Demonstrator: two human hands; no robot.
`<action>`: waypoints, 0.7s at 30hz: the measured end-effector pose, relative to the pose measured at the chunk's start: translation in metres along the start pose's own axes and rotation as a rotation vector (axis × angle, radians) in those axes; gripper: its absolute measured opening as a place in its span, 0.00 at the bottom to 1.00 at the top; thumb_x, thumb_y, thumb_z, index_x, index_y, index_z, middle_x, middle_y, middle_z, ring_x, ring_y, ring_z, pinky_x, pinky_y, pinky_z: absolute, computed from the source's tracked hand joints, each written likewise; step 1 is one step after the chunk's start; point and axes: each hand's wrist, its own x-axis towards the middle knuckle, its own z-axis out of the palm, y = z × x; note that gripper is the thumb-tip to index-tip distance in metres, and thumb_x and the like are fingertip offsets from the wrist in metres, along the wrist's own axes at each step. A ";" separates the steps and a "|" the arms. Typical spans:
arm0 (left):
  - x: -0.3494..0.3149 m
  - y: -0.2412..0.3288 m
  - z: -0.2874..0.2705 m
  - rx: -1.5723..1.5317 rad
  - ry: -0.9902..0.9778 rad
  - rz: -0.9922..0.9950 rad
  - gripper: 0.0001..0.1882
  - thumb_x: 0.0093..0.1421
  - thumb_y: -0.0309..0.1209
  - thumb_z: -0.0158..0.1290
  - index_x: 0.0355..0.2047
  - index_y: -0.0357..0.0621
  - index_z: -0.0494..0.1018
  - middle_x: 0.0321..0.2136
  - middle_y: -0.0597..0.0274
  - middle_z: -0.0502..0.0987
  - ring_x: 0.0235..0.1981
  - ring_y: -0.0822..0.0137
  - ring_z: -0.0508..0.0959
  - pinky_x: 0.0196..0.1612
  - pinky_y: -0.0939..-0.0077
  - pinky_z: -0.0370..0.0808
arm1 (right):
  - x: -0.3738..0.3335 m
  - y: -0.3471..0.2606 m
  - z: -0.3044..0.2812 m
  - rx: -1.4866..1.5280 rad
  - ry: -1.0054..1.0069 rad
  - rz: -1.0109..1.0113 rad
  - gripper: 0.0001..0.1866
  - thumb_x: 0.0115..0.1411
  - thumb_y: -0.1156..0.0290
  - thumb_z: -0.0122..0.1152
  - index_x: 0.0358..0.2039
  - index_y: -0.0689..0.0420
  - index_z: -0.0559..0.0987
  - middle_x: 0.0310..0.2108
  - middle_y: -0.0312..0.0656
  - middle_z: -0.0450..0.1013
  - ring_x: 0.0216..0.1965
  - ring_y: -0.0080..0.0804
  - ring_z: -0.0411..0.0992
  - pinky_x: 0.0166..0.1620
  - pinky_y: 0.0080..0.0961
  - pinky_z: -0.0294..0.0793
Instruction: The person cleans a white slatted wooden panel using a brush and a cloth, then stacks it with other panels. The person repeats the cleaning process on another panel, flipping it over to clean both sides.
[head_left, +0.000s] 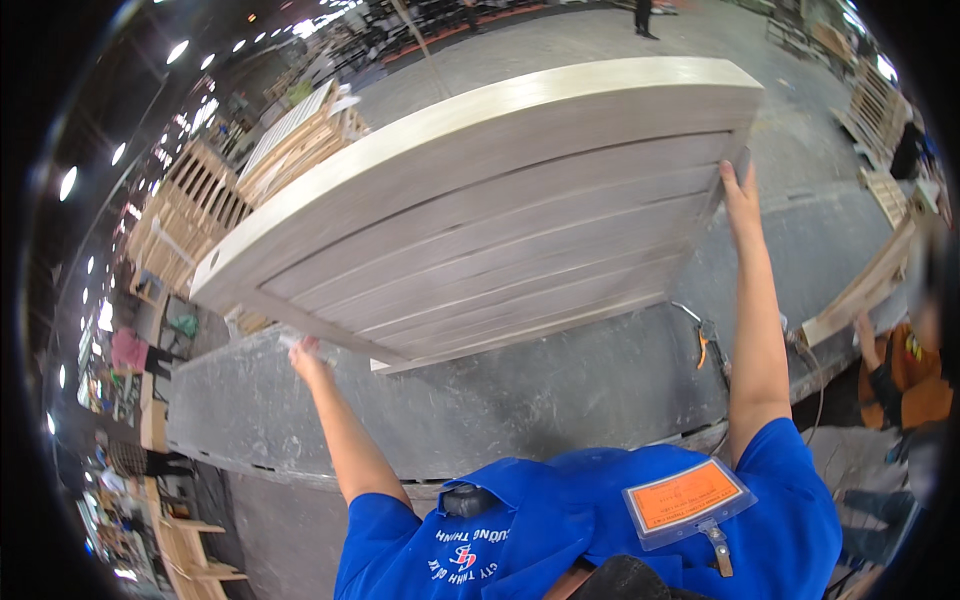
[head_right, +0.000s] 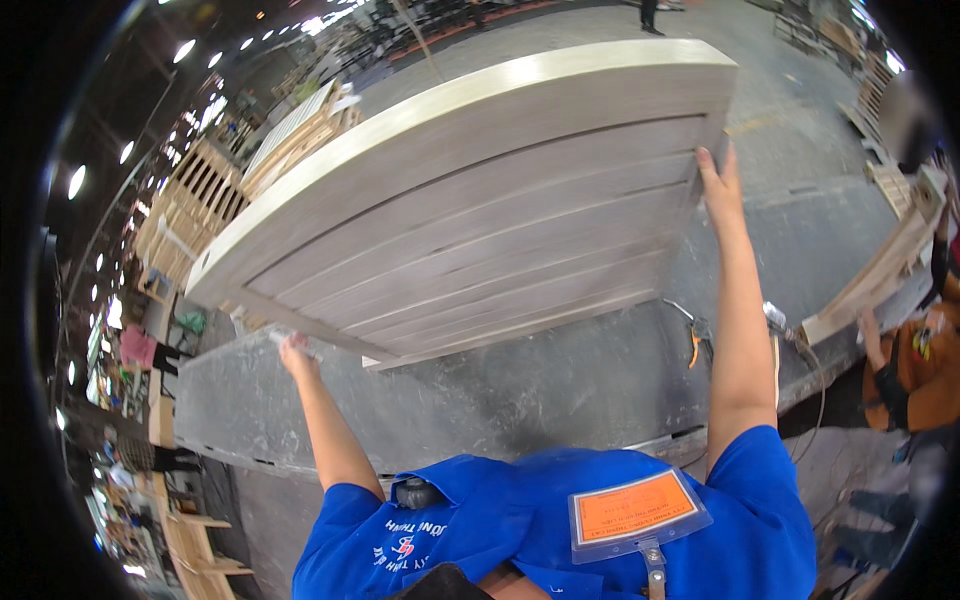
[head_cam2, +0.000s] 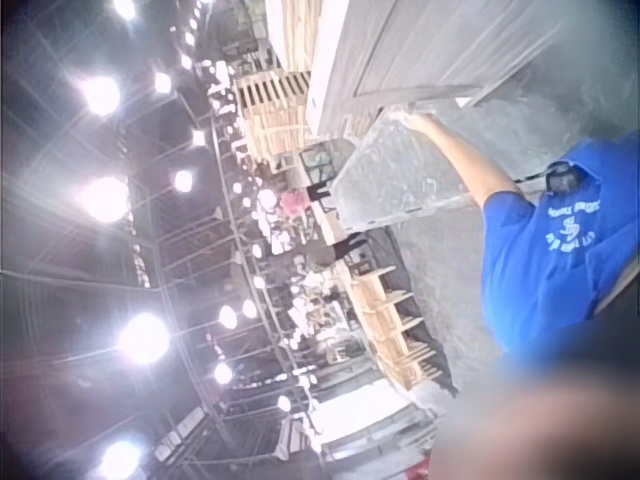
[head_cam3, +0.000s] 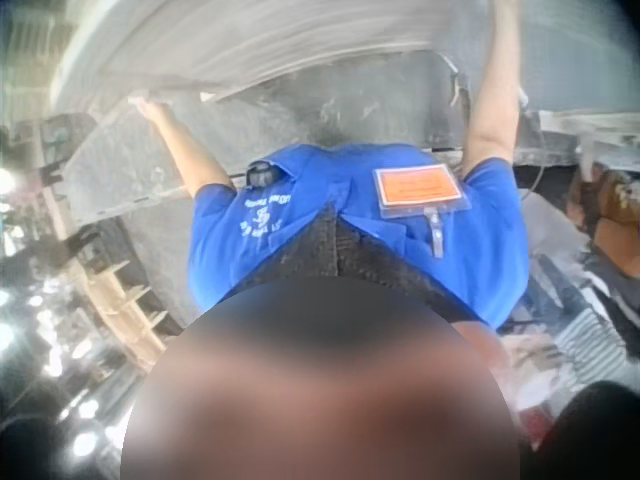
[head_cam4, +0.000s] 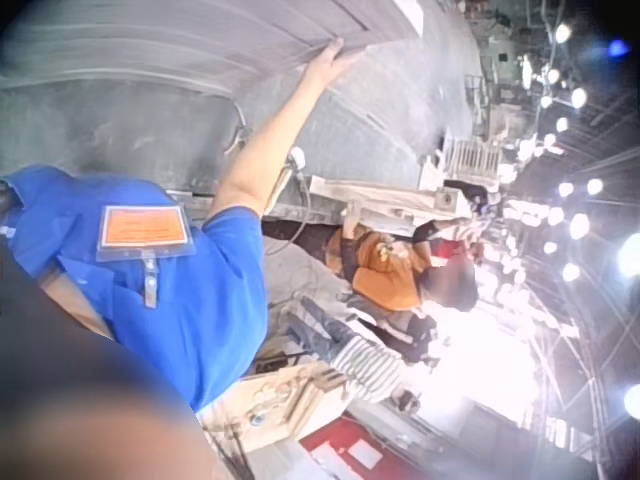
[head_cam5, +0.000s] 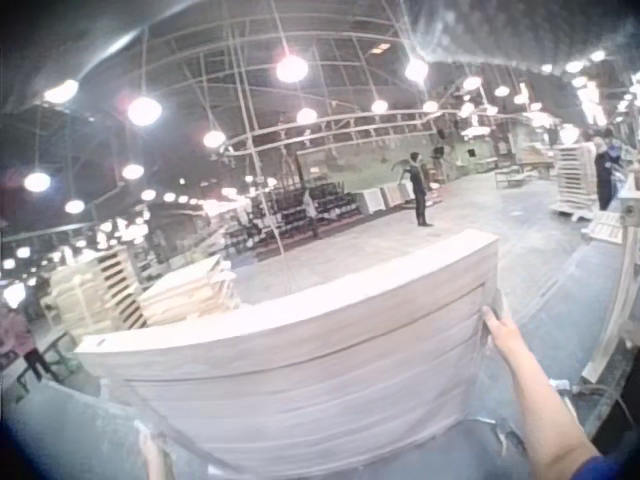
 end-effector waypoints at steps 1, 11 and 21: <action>-0.002 -0.008 0.007 0.039 -0.075 0.012 0.17 0.61 0.32 0.40 0.48 0.36 0.63 0.46 0.54 0.70 0.48 0.60 0.69 0.50 0.64 0.66 | 0.003 0.001 0.004 -0.004 -0.004 -0.008 0.36 0.59 0.54 0.53 0.59 0.66 0.56 0.56 0.52 0.60 0.58 0.40 0.57 0.59 0.29 0.54; -0.019 -0.020 0.045 -0.253 -0.038 -0.043 0.21 0.65 0.33 0.37 0.55 0.34 0.59 0.52 0.54 0.66 0.53 0.59 0.66 0.56 0.66 0.62 | 0.011 0.024 0.013 0.124 0.059 0.098 0.35 0.61 0.53 0.50 0.59 0.65 0.55 0.58 0.48 0.56 0.59 0.36 0.54 0.60 0.28 0.51; -0.020 -0.020 0.049 -0.280 -0.022 -0.072 0.21 0.65 0.33 0.35 0.55 0.34 0.58 0.54 0.54 0.64 0.55 0.58 0.65 0.58 0.65 0.60 | -0.001 0.066 0.010 0.142 0.025 0.212 0.35 0.63 0.53 0.46 0.61 0.64 0.53 0.59 0.47 0.54 0.59 0.36 0.54 0.60 0.28 0.51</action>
